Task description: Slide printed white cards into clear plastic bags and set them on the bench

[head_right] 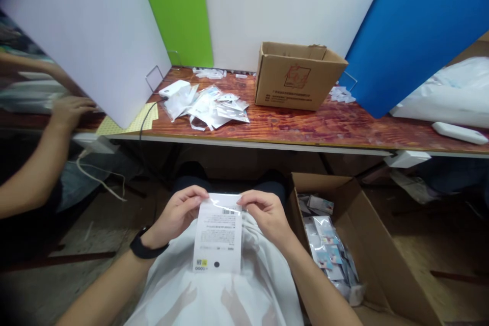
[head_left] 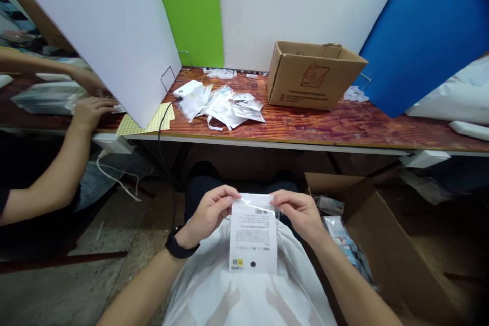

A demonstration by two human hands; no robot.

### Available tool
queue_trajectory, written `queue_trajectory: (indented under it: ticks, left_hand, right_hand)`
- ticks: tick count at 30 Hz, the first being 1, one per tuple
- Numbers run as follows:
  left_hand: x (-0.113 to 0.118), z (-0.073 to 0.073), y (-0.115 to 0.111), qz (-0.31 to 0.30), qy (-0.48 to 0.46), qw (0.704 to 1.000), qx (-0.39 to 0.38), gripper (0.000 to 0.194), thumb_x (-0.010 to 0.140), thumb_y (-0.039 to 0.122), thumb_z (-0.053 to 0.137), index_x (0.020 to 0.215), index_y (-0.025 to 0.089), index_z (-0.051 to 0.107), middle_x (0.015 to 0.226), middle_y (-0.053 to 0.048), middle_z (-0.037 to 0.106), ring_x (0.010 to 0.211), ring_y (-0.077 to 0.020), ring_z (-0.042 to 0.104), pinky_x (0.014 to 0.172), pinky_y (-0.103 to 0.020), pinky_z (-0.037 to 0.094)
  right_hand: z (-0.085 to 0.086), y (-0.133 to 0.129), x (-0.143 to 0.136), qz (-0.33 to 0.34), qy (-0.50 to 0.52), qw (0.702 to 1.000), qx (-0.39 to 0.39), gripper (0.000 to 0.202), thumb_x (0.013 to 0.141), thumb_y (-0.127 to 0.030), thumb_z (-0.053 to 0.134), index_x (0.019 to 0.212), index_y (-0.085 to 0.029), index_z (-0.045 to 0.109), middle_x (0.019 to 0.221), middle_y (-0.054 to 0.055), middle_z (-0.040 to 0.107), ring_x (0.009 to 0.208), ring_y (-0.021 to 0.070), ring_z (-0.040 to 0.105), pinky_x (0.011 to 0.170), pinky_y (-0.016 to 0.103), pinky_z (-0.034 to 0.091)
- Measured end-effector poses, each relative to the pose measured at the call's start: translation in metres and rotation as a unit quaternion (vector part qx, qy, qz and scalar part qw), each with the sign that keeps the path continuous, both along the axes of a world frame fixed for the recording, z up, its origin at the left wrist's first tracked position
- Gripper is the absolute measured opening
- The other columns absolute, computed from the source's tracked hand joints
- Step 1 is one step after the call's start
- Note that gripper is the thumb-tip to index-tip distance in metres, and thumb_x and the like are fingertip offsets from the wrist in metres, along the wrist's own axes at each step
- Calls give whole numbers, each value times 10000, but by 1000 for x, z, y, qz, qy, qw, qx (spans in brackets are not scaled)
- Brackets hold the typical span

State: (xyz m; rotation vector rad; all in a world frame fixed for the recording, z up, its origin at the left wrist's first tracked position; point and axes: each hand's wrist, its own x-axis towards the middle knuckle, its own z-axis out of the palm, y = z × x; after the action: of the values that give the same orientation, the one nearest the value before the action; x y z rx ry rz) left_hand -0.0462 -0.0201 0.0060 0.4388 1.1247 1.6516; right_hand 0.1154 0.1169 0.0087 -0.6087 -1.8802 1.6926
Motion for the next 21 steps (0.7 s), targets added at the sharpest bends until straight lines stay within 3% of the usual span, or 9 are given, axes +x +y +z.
queue_trajectory:
  ticks: [7,12,16,21]
  left_hand:
    - [2,-1,-4,11,8,1000,13,117,700,253,632,711,139,659,584,-16,606,526,-116,547,511,-210,405]
    - [9,0,-5,38,21,999,17,149,709,302,637,677,158,614,556,6,582,490,-97,511,487,-202,375]
    - [15,-3,-8,41,25,999,15,140,658,181,712,735,175,595,584,24,591,510,-82,510,499,-189,361]
    - [18,-8,-12,30,-106,994,7,189,621,174,745,767,152,625,553,8,597,455,-62,470,458,-179,311]
  right_hand:
    - [-6,4,5,19,-9,1000,8,176,704,-133,541,684,-211,698,722,17,699,677,169,621,628,276,485]
    - [-4,1,8,52,24,998,-19,191,775,-321,564,782,-191,704,767,60,679,694,192,604,634,309,475]
    - [0,-10,5,4,-35,998,-61,150,660,-316,715,701,-187,649,682,19,632,626,160,573,571,270,466]
    - [-12,-14,6,7,-90,989,-115,129,638,-307,743,699,-228,660,664,15,615,601,162,569,546,279,455]
